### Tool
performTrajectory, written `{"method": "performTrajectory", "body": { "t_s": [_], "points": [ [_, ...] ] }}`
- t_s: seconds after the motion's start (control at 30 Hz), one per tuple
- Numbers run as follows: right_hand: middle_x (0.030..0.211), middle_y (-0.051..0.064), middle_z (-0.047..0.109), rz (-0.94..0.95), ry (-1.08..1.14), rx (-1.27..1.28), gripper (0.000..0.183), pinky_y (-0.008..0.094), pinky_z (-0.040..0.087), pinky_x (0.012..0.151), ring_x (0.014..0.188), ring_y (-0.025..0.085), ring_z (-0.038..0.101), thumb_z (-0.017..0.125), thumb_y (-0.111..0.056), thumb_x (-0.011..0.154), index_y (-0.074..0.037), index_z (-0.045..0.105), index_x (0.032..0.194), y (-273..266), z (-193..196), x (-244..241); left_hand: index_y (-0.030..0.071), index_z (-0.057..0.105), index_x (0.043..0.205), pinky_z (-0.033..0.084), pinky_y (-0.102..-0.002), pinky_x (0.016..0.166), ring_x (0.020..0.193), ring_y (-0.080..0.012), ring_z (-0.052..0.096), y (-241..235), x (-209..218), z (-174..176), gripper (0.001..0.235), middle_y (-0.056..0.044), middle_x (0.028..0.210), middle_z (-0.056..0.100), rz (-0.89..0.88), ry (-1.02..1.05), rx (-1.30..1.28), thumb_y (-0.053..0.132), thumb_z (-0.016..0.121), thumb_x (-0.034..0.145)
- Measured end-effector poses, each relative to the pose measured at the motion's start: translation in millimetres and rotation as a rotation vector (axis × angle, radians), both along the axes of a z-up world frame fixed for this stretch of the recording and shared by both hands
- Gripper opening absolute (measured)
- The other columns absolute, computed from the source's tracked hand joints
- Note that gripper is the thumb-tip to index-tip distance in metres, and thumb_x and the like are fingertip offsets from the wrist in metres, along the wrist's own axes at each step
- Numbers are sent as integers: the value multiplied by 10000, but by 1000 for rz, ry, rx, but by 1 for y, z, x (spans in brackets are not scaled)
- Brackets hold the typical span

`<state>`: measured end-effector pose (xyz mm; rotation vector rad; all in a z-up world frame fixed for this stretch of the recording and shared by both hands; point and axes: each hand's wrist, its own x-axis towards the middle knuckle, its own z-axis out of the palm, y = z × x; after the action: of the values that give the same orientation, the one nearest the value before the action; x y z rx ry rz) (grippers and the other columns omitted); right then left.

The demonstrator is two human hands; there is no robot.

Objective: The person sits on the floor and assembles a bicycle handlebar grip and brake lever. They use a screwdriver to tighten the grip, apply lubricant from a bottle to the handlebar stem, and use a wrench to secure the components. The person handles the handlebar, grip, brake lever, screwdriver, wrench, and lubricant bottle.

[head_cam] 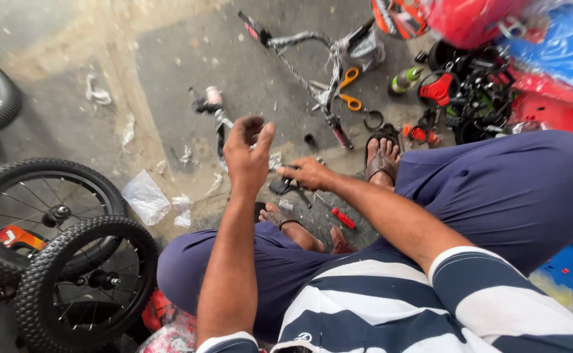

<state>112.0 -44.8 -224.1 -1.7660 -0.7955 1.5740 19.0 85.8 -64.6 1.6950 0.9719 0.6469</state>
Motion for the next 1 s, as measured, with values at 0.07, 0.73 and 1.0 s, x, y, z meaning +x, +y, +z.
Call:
{"method": "performTrajectory", "body": {
  "t_s": [0.07, 0.73, 1.0],
  "points": [
    [860, 66, 755, -37, -19, 99, 614, 321, 536, 727, 784, 143, 656, 621, -636, 891, -74, 772, 1087, -4, -17, 4, -15, 686, 1151, 576, -319, 876, 986, -193, 733, 0, 6, -2, 404, -117, 1070, 759, -51, 55, 62, 308, 780, 930],
    [1108, 157, 706, -457, -1117, -467, 328, 524, 482, 877, 1070, 386, 624, 739, -335, 794, -134, 742, 1053, -120, -87, 188, -1, 676, 1177, 558, -320, 921, 1028, -187, 704, -12, 13, 21, 358, -102, 1080, 732, -183, 60, 22, 259, 783, 955],
    [1318, 151, 634, 89, -1461, -504, 216, 532, 373, 1034, 1304, 358, 483, 676, -259, 1077, -73, 771, 1132, -162, -137, 200, 5, 683, 1174, 562, -328, 932, 1037, -191, 714, -9, 12, 22, 364, -99, 1078, 733, -160, 54, 27, 295, 764, 970]
  ]
}}
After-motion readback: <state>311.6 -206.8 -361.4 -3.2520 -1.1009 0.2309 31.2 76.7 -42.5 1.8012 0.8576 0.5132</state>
